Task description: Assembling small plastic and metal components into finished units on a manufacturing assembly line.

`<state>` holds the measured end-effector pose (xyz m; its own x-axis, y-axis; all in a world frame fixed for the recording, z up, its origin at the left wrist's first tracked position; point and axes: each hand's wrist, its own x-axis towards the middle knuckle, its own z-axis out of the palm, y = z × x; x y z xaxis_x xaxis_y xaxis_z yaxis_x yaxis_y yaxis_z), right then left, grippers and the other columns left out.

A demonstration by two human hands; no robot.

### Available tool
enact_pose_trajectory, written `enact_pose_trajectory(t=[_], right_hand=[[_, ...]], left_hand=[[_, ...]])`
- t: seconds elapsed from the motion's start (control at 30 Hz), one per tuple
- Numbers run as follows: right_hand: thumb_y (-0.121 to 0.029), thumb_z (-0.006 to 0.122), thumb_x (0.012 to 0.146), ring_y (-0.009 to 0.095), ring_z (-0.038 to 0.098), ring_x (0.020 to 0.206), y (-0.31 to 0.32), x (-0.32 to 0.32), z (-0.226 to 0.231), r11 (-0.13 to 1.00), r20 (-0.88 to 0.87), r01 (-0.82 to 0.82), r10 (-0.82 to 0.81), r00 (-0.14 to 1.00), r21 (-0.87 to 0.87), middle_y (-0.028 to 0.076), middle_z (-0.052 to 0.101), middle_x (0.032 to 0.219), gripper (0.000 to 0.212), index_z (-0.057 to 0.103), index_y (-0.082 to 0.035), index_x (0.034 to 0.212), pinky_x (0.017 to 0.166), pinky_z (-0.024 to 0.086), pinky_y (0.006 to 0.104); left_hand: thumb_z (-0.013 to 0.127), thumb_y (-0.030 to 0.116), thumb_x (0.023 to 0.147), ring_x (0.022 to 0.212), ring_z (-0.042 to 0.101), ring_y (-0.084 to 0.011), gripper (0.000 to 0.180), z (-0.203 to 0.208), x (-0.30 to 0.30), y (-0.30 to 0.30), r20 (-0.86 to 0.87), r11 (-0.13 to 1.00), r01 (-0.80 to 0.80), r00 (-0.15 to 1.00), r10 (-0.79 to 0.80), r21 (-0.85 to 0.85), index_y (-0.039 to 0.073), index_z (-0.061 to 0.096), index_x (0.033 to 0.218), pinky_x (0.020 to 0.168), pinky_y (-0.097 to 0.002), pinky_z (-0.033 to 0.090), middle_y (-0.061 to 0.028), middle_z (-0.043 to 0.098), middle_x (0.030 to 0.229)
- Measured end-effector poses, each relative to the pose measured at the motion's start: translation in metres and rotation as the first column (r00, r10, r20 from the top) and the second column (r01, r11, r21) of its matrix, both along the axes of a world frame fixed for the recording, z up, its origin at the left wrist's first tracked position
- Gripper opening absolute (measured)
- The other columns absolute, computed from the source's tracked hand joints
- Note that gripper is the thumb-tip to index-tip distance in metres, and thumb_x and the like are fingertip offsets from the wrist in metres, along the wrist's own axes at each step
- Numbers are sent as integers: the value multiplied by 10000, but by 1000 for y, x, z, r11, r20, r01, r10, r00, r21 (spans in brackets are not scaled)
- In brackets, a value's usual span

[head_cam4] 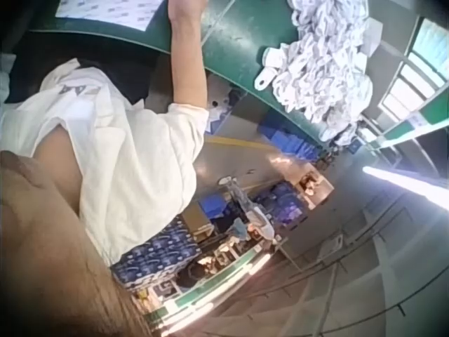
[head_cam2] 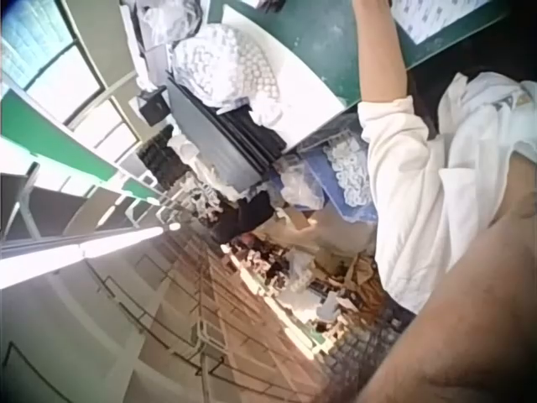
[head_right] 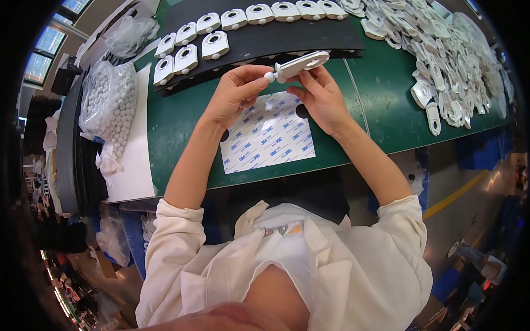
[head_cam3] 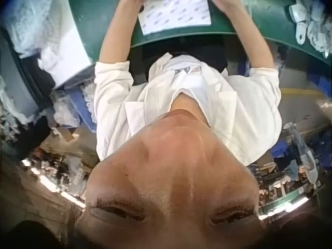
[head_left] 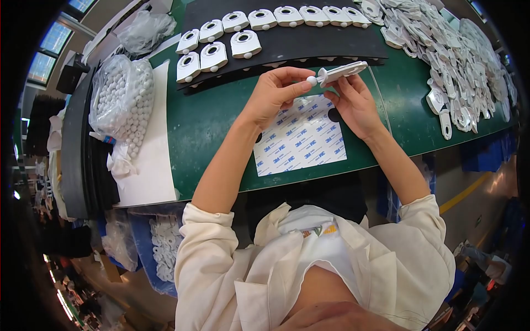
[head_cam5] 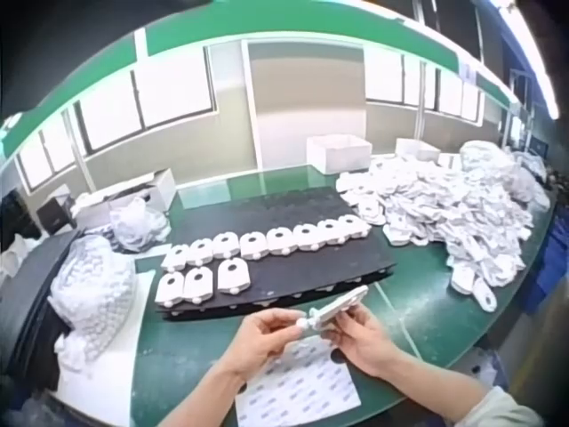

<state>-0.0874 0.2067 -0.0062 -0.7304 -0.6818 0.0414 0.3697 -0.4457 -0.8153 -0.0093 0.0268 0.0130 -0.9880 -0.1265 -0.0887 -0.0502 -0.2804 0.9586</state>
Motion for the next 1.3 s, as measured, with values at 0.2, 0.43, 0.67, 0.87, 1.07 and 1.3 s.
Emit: enact_pose_trajectory(t=[0.2,0.43,0.67,0.87,1.07,1.3], right_hand=[[-168,443,936,140,512,1008,0,2,1,1000,-42,-4,4,999,1,43,537,1087,200,494,-93,1114,871,418,319],[-162,449,935,130,529,966,1,3,5,999,-44,-7,9,999,52,41,543,1069,217,479,-93,1138,810,433,294],[-171,483,922,71,483,738,-1,-6,19,981,-201,-111,143,969,162,20,547,963,310,427,-68,1210,648,400,221],[-174,553,876,45,467,710,-42,-43,61,954,-514,74,89,853,289,-13,550,850,364,470,-15,1192,647,383,184],[-202,608,805,96,511,717,-98,-90,48,785,-653,270,214,727,558,56,587,821,381,555,18,1111,628,406,228],[-216,625,786,135,556,717,-127,-104,16,762,-770,389,216,600,518,82,622,856,356,601,22,1049,642,435,252]], left_hand=[[733,159,723,553,443,-22,233,0,0,0,0,1000,-4,1000,4,24,66,665,926,454,-166,293,10,606,721],[763,138,675,544,432,-12,294,5,1,6,-46,993,-39,998,34,-112,64,658,939,467,-153,308,28,577,678],[785,94,640,527,411,-14,509,-3,0,7,-298,931,-88,954,-23,-355,41,563,1094,503,-159,324,50,499,606],[690,210,782,510,399,-21,473,4,-1,-3,-11,992,-55,998,54,-112,11,485,1160,438,-184,307,41,469,605],[585,291,854,579,415,-37,460,9,1,-10,163,961,-63,986,19,269,23,451,1203,385,-128,255,-19,523,795],[470,-1,782,656,484,-117,432,3,-3,-11,181,893,-87,983,6,441,-9,405,1209,392,-166,296,-147,511,1020]])
